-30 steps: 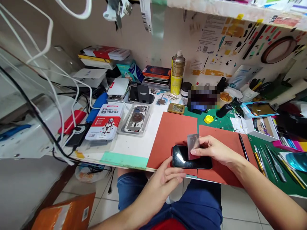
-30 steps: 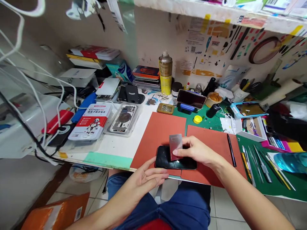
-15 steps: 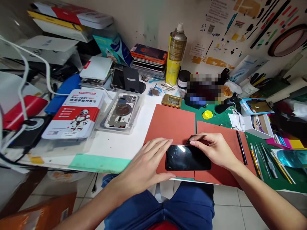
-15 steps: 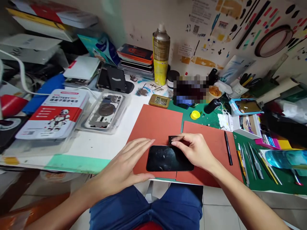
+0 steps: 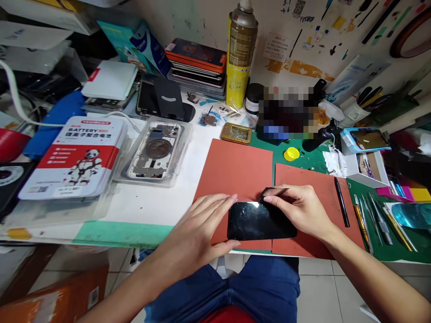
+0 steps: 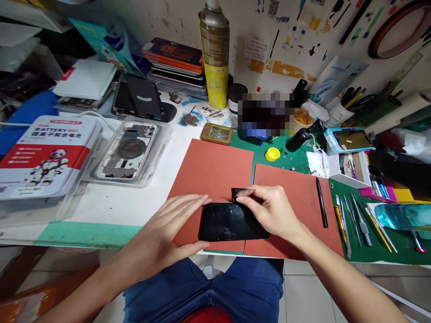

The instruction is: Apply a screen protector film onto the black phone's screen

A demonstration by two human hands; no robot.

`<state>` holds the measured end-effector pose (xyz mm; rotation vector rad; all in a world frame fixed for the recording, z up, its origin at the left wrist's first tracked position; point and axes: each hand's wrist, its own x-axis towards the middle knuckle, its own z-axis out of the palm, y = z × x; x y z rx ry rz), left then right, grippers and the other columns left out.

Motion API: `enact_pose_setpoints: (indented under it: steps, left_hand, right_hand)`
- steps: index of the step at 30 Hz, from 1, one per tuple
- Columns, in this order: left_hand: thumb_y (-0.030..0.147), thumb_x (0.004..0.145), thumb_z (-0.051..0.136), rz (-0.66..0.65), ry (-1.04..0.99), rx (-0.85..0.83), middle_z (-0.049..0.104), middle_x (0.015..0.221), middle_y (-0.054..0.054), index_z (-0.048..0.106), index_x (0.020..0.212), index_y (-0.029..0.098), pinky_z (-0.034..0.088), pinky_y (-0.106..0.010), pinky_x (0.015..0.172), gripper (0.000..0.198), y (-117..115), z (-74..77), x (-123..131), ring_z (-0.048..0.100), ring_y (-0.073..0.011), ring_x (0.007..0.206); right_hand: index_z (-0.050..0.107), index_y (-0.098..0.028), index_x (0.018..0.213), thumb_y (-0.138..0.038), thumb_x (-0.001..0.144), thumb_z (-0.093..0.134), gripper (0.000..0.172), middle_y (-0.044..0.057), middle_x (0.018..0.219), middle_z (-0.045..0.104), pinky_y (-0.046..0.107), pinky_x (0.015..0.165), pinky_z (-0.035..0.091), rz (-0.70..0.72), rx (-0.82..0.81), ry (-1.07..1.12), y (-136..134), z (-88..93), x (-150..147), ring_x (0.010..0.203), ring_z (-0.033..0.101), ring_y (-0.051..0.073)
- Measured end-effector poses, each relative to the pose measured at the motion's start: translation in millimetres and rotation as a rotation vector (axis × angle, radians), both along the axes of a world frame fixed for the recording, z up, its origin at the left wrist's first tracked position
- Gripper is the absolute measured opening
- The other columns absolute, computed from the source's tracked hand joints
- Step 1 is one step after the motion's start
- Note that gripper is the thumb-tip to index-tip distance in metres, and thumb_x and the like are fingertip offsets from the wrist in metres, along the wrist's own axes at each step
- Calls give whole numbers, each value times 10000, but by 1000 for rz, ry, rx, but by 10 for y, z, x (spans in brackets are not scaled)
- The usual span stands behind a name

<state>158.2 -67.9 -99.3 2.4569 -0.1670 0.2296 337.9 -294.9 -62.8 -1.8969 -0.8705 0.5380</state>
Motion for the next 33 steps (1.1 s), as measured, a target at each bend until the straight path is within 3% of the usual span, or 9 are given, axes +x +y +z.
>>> enact_pose_setpoints:
  steps: [14, 22, 33]
  left_hand:
    - [404, 959, 779, -7, 16, -9, 633, 1507, -162, 389, 1642, 235, 521, -538, 1146, 804, 2, 6, -9, 591, -348, 1405]
    - [388, 941, 794, 4, 3, -43, 659, 1477, -164, 421, 1641, 237, 540, -550, 1128, 808, 2, 30, 7, 621, -360, 1370]
    - [353, 928, 811, -3, -13, -13, 654, 1475, -169, 387, 1653, 228, 535, -530, 1127, 849, -17, 34, 1, 617, -365, 1371]
  right_hand:
    - [852, -274, 984, -279, 1004, 731, 123, 27, 1070, 866, 414, 897, 674, -13, 5, -103, -29, -12, -22, 966, 837, 262]
    - [851, -304, 1048, -251, 1023, 690, 171, 2, 1020, 867, 375, 776, 671, 66, -20, -232, -15, 39, -20, 866, 836, 238]
    - [851, -294, 1006, -221, 1015, 633, 230, 4, 981, 869, 333, 732, 663, 123, -50, -256, 21, 125, -14, 835, 842, 225]
